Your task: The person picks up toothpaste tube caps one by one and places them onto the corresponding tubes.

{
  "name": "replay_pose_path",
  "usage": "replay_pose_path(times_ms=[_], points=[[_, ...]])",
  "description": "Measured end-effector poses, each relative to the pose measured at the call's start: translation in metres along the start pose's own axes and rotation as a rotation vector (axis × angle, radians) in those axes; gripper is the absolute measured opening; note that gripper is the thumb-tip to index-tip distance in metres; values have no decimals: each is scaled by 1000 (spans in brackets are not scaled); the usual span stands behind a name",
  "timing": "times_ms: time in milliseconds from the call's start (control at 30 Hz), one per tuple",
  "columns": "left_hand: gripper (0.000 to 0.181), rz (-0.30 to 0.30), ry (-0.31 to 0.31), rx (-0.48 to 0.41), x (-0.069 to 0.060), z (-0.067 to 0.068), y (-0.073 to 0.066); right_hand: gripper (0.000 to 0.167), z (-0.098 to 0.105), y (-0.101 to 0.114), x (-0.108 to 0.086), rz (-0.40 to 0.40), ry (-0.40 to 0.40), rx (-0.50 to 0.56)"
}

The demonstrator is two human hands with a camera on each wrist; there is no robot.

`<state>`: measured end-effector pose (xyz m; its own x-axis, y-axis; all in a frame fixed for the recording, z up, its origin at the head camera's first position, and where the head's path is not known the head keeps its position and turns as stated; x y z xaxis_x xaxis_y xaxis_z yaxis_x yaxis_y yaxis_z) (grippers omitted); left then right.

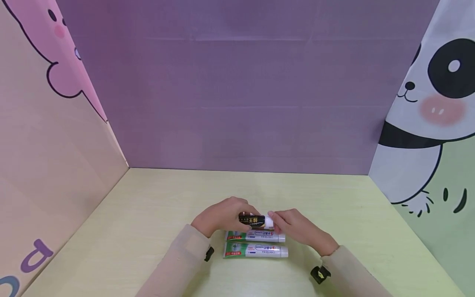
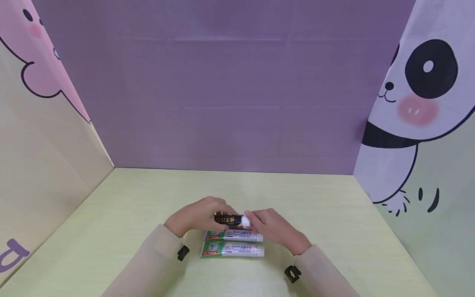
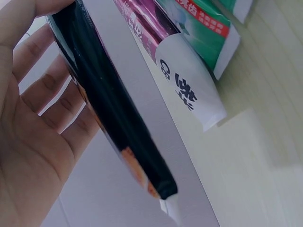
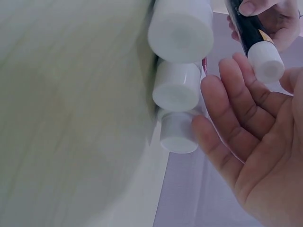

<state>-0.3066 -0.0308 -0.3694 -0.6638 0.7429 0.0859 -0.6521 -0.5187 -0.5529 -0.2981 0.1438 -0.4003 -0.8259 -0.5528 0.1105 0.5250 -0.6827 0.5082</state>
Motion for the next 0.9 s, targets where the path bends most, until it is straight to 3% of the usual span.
replay_pose_path(times_ms=[333, 533, 900], points=[[34, -4, 0, -6, -1, 0, -2, 50, 6, -2, -5, -22, -15, 5], [33, -10, -4, -14, -1, 0, -1, 28, 10, -1, -8, 24, -56, 24], [33, -8, -7, -23, -1, 1, 0, 34, 10, 7, -11, 177, -135, 57]])
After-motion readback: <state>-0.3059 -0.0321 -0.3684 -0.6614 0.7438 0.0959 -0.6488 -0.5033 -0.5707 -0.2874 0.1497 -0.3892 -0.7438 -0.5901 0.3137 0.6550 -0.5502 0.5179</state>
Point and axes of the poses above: each hand's wrist, its own x-axis towards the middle knuckle, its own z-axis out of the back of the hand, y = z × x, the point moved 6 cm from there along x, towards the middle knuckle, and after that the axes turned 8 degrees about -x, right-handed, at the moved point
